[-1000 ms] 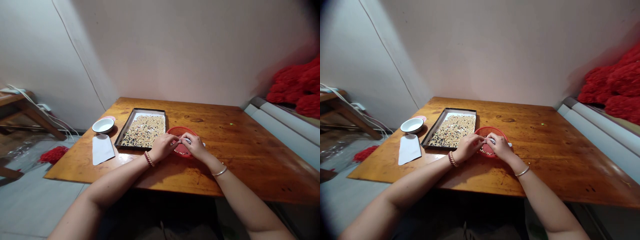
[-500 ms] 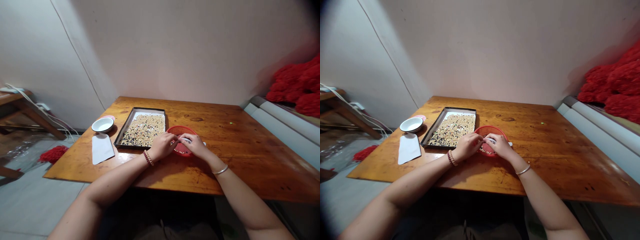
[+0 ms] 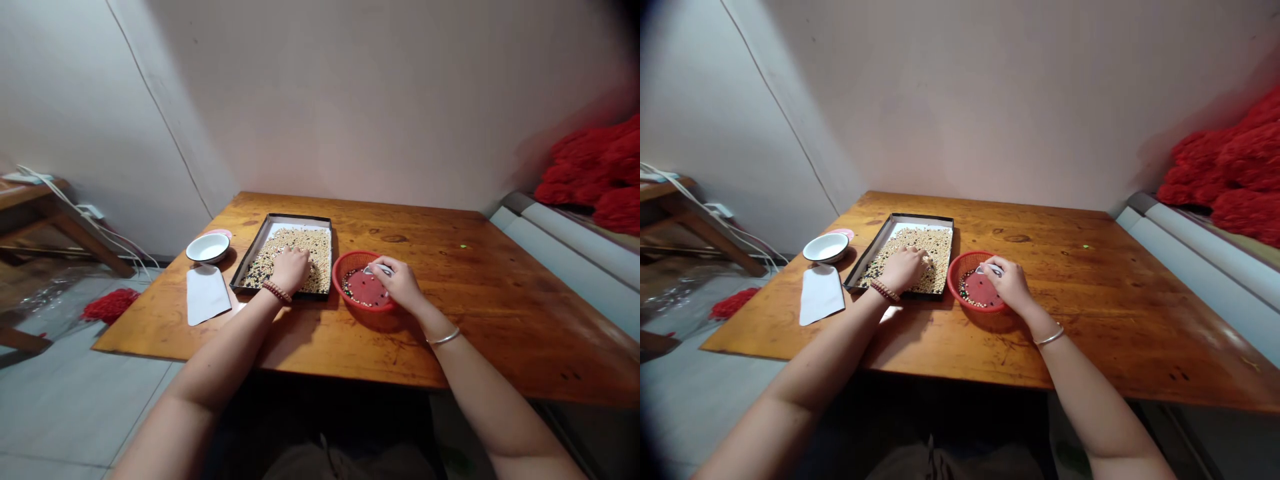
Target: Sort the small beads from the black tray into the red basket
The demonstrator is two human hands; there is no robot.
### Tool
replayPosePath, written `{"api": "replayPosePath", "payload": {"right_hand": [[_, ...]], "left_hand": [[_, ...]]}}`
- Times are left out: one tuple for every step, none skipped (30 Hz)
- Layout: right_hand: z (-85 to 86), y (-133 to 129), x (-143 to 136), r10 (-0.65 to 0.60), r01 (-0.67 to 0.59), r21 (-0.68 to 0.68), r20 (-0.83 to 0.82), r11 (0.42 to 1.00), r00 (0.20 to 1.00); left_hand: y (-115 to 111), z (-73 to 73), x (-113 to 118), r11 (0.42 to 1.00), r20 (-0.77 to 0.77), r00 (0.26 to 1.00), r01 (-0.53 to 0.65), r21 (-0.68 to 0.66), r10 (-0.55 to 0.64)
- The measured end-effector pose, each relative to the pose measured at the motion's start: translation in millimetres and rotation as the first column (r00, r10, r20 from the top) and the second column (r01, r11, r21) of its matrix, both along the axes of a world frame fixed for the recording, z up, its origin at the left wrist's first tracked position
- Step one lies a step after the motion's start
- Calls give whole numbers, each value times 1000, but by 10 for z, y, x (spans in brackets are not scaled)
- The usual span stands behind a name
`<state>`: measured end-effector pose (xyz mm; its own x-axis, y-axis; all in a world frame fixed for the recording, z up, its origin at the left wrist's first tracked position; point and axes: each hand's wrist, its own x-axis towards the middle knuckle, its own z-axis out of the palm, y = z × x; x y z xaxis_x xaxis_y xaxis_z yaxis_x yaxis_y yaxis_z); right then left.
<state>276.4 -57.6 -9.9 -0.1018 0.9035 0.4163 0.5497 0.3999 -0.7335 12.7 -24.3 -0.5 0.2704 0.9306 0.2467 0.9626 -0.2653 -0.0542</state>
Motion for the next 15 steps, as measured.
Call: {"api": "replayPosePath", "payload": {"right_hand": [[2, -1, 0, -6, 6, 8, -7, 1000, 1000], [3, -2, -2, -11, 12, 14, -14, 1000, 1000], [4, -5, -4, -17, 17, 19, -23, 1000, 1000], [3, -8, -6, -19, 20, 18, -34, 1000, 999], [2, -11, -7, -21, 22, 15, -46, 1000, 999], [-1, -13, -8, -23, 23, 9, -58, 1000, 998], [-3, -14, -8, -25, 25, 2, -68, 1000, 997], [-5, -15, -7, -28, 28, -4, -74, 1000, 997], [-6, -16, -6, -32, 31, -7, -77, 999, 997], [-7, -16, -5, -35, 34, -9, -77, 999, 996], [-6, -15, -4, -37, 37, -11, -77, 999, 996], [-5, -15, -3, -38, 38, -14, -77, 999, 996], [-5, -15, -2, -39, 38, -16, -77, 999, 996], [-6, -14, -1, -39, 37, -16, -79, 999, 996], [-9, -13, -1, -38, 37, -16, -81, 999, 996]], "left_hand": [[28, -14, -42, 999, -18, 1000, -13, -30, 12], [51, -27, -72, 998, -30, 999, -17, -56, 15], [70, -38, -91, 997, -35, 999, -20, -78, 18], [84, -48, -102, 995, -34, 999, -25, -98, 22], [94, -55, -106, 993, -31, 999, -28, -114, 24], [102, -60, -106, 992, -24, 999, -27, -125, 24], [109, -64, -105, 991, -16, 1000, -23, -132, 21], [115, -67, -103, 991, -6, 1000, -19, -135, 19], [120, -70, -102, 991, 4, 1000, -18, -136, 18], [126, -71, -102, 990, 11, 1000, -19, -139, 20], [131, -73, -102, 989, 16, 1000, -23, -143, 25], [135, -73, -101, 989, 19, 999, -26, -148, 29], [139, -74, -99, 988, 21, 999, -28, -152, 32], [142, -73, -96, 987, 20, 999, -29, -155, 32], [143, -72, -92, 987, 19, 999, -28, -156, 32]]}}
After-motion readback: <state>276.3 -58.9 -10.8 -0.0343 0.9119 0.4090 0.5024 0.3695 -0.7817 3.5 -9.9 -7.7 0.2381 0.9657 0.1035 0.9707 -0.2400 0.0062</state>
